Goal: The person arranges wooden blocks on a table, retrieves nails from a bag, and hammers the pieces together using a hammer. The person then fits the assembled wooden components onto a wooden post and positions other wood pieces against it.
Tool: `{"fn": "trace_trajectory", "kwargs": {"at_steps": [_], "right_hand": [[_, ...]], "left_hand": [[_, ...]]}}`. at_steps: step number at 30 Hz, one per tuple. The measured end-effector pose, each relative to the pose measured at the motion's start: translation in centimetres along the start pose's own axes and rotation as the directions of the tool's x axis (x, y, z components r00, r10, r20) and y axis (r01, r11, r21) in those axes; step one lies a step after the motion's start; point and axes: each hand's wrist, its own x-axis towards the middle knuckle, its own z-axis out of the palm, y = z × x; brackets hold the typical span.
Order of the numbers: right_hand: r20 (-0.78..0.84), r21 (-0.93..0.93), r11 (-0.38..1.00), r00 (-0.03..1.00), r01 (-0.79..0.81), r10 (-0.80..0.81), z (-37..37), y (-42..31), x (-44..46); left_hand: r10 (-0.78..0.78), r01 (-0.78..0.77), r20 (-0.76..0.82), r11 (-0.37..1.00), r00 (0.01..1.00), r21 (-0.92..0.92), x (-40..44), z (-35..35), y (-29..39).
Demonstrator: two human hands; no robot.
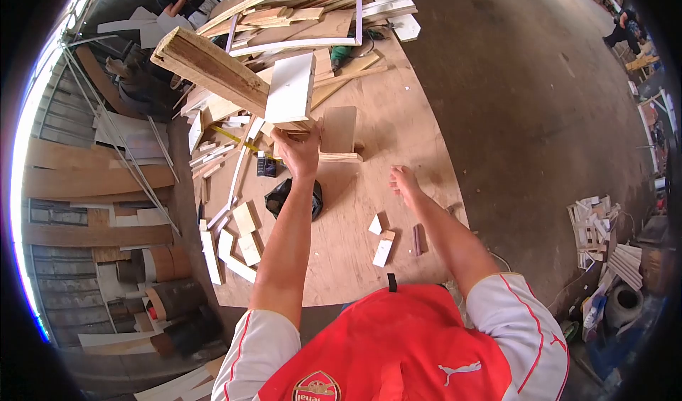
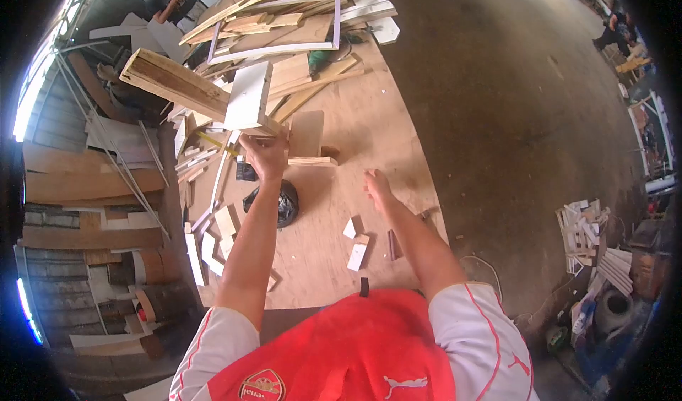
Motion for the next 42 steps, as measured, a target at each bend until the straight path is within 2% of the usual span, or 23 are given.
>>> {"fn": "trace_trajectory", "kwargs": {"at_steps": [6, 7, 9, 12, 15, 18, 19, 22, 23, 25, 26, 27, 28, 29, 30, 32, 34, 35, 36, 38, 39, 41, 42], "right_hand": [[0.030, -0.112, 0.993, 0.999, 0.044, -0.041, -0.8, 1.6, -0.9], [0.049, -0.258, 0.953, 0.988, 0.157, -0.150, -0.8, 3.0, -1.1], [0.141, -0.515, 0.769, 0.923, 0.378, -0.358, -0.6, 4.7, -1.1], [0.368, -0.782, 0.423, 0.887, 0.457, -0.279, 1.0, 2.8, -7.3], [0.482, -0.810, 0.214, 0.828, 0.546, -0.286, 2.1, 5.0, -9.4], [0.487, -0.840, 0.137, 0.842, 0.524, -0.233, 2.9, 6.2, -9.3], [0.470, -0.826, 0.171, 0.824, 0.537, -0.317, 3.0, 6.7, -9.3], [0.442, -0.815, 0.316, 0.873, 0.486, -0.205, 3.0, 6.3, -8.5], [0.448, -0.747, 0.389, 0.840, 0.540, -0.307, 3.1, 6.0, -8.4], [0.419, -0.577, 0.496, 0.757, 0.649, -0.502, 3.6, 3.9, -9.5], [0.379, -0.466, 0.647, 0.797, 0.604, -0.471, 4.1, 2.6, -10.0], [0.345, -0.337, 0.773, 0.835, 0.537, -0.429, 5.0, 0.5, -11.2], [0.320, -0.194, 0.871, 0.868, 0.452, -0.380, 6.0, -1.9, -12.8], [0.299, -0.033, 0.905, 0.868, 0.424, -0.396, 7.3, -4.8, -15.1], [0.246, 0.072, 0.915, 0.881, 0.398, -0.403, 8.3, -6.5, -16.5], [0.244, 0.277, 0.866, 0.841, 0.416, -0.482, 10.0, -10.0, -19.3], [0.257, 0.228, 0.811, 0.770, 0.539, -0.584, 11.4, -11.9, -19.6], [0.265, 0.202, 0.778, 0.731, 0.595, -0.628, 12.2, -12.5, -20.0], [0.226, 0.223, 0.742, 0.707, 0.632, -0.670, 13.2, -13.1, -20.8], [0.146, 0.253, 0.663, 0.650, 0.704, -0.746, 15.3, -14.4, -22.3], [0.194, 0.193, 0.645, 0.616, 0.739, -0.763, 15.8, -14.7, -21.8], [0.192, 0.216, 0.636, 0.607, 0.741, -0.771, 17.1, -14.7, -21.5], [0.191, 0.229, 0.633, 0.604, 0.740, -0.774, 17.9, -14.9, -21.8]], "left_hand": [[0.003, -0.011, 0.050, 0.987, 0.999, 0.158, -0.7, -0.9, 1.7], [-0.012, -0.002, 0.086, 0.987, 0.996, 0.161, -0.5, -1.0, 1.4], [0.029, -0.044, 0.099, 0.988, 0.995, 0.149, -0.7, -1.1, 1.3], [0.037, -0.041, 0.123, 0.999, 0.992, 0.027, -1.0, -1.4, 1.6], [0.028, -0.015, 0.153, 0.996, 0.988, -0.087, -1.3, -1.9, 1.0], [0.037, -0.025, 0.157, 0.997, 0.987, -0.080, -1.5, -2.3, -0.2], [0.041, -0.032, 0.157, 0.998, 0.987, -0.057, -1.8, -2.7, -0.6], [0.124, -0.138, 0.076, 0.968, 0.989, 0.211, -3.3, -4.4, -1.0], [0.156, -0.157, 0.020, 0.973, 0.988, 0.167, -4.1, -4.8, -1.6], [0.161, -0.174, 0.109, 0.977, 0.981, 0.123, -6.0, -6.8, -1.6], [0.165, -0.181, 0.153, 0.978, 0.974, 0.100, -7.0, -7.9, -1.7], [0.142, -0.128, 0.260, 0.989, 0.955, -0.068, -8.1, -8.7, -2.2], [0.138, -0.055, 0.367, 0.972, 0.920, -0.228, -9.2, -9.4, -2.5], [0.215, -0.070, 0.455, 0.946, 0.864, -0.315, -10.0, -10.1, -2.1], [0.275, -0.104, 0.524, 0.938, 0.806, -0.332, -10.4, -10.9, -1.1], [0.291, -0.075, 0.571, 0.926, 0.768, -0.371, -10.5, -11.8, -0.1], [0.120, 0.291, 0.534, 0.728, 0.837, -0.620, -10.5, -11.6, 0.6], [0.093, 0.286, 0.483, 0.703, 0.870, -0.651, -9.7, -11.5, 1.0], [0.038, 0.227, 0.364, 0.721, 0.931, -0.655, -9.1, -11.7, 2.6], [-0.062, 0.373, 0.491, 0.735, 0.869, -0.567, -7.0, -13.2, 3.3], [-0.059, 0.390, 0.519, 0.733, 0.853, -0.557, -6.2, -13.6, 3.0], [-0.055, 0.425, 0.575, 0.732, 0.816, -0.532, -4.8, -14.5, 2.0], [-0.028, 0.396, 0.552, 0.727, 0.833, -0.561, -4.3, -15.1, 1.6]]}}
